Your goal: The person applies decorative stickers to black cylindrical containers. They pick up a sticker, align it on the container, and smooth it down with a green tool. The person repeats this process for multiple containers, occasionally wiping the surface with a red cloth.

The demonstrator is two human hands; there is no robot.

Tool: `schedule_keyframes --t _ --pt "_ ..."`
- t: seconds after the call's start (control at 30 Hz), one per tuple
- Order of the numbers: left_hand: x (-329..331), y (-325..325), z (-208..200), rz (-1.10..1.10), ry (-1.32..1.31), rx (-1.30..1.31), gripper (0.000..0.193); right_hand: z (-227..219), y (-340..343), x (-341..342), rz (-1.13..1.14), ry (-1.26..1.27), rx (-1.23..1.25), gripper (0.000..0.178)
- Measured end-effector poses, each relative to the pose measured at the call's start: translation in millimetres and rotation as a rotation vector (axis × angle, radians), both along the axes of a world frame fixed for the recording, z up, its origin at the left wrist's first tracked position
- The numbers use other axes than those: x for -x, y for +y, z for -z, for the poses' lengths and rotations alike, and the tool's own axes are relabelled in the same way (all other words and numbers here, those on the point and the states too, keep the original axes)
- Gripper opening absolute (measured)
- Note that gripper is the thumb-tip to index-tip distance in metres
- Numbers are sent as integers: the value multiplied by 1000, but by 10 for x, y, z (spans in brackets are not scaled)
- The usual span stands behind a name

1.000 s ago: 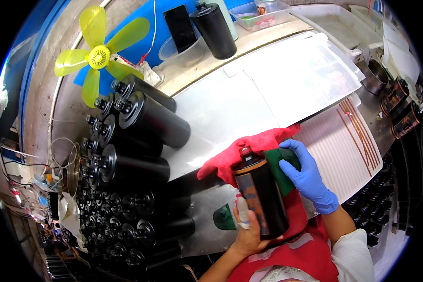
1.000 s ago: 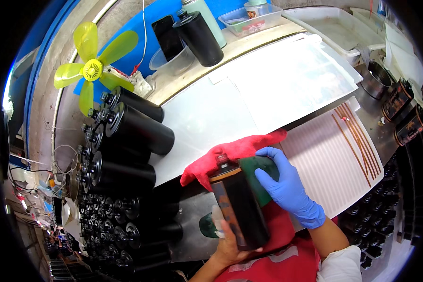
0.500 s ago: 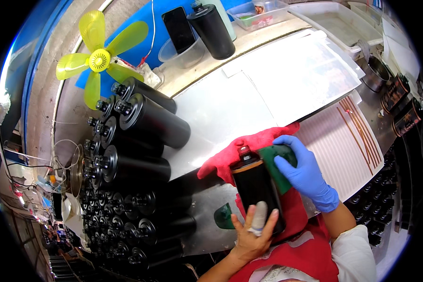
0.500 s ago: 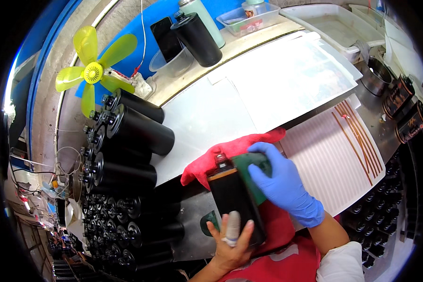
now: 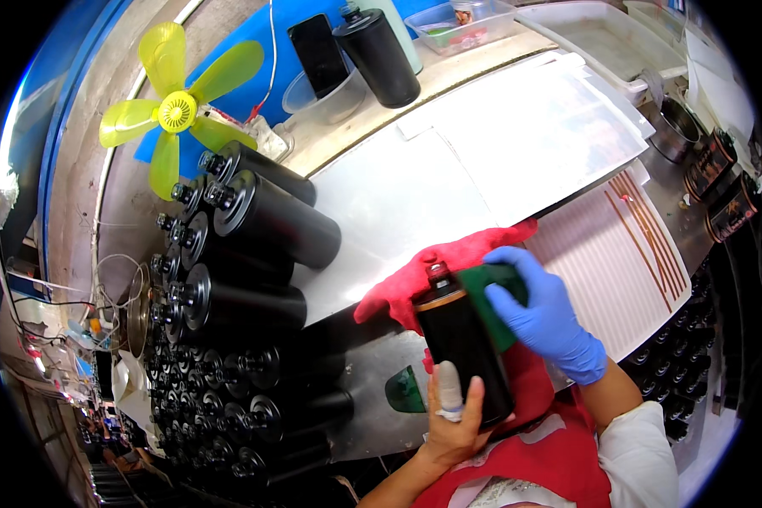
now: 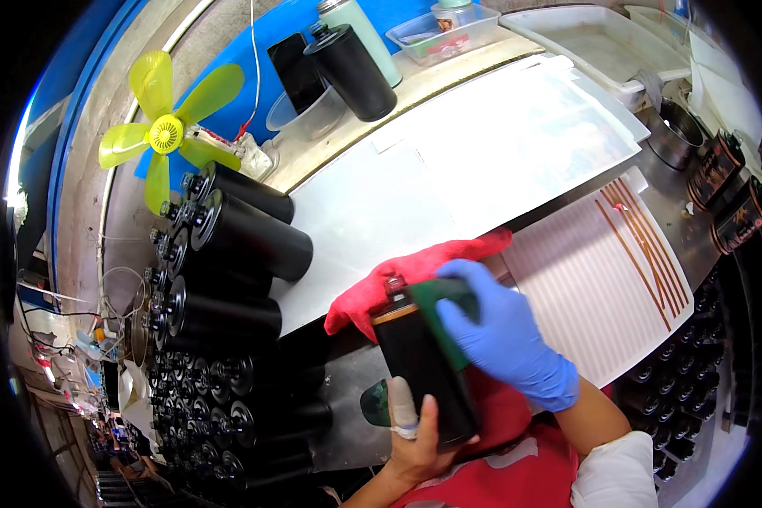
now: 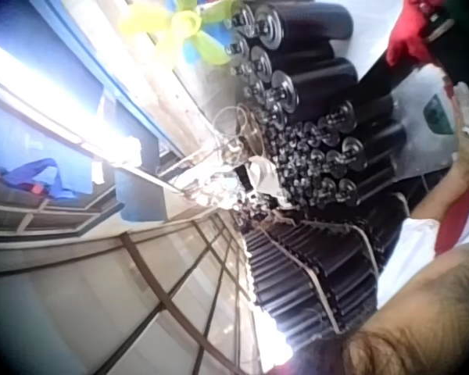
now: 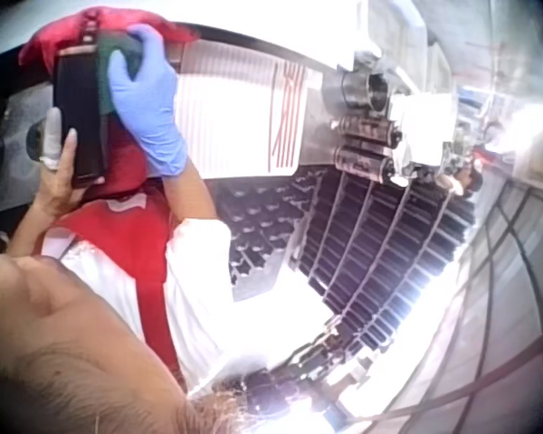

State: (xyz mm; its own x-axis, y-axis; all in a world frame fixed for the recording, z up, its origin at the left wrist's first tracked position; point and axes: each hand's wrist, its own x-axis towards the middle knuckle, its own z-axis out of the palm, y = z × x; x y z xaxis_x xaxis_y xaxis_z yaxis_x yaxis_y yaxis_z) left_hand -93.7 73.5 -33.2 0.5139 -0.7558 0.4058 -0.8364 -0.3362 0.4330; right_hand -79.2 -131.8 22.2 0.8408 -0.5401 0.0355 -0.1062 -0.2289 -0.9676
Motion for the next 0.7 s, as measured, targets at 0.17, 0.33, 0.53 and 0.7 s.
schedule_keyframes --t 0.17,0.33,0.53,0.7 --pt "-53 260 283 108 455 223 120 302 -131 131 76 -85 -79 31" --pt "-327 -191 -197 -59 890 468 110 10 -121 103 26 -106 -112 31" --pt "-481 -352 -307 -114 448 166 96 60 -115 211 42 -115 -216 31" --pt "-544 -388 -535 -71 265 -74 88 114 -153 309 65 -104 -281 31"
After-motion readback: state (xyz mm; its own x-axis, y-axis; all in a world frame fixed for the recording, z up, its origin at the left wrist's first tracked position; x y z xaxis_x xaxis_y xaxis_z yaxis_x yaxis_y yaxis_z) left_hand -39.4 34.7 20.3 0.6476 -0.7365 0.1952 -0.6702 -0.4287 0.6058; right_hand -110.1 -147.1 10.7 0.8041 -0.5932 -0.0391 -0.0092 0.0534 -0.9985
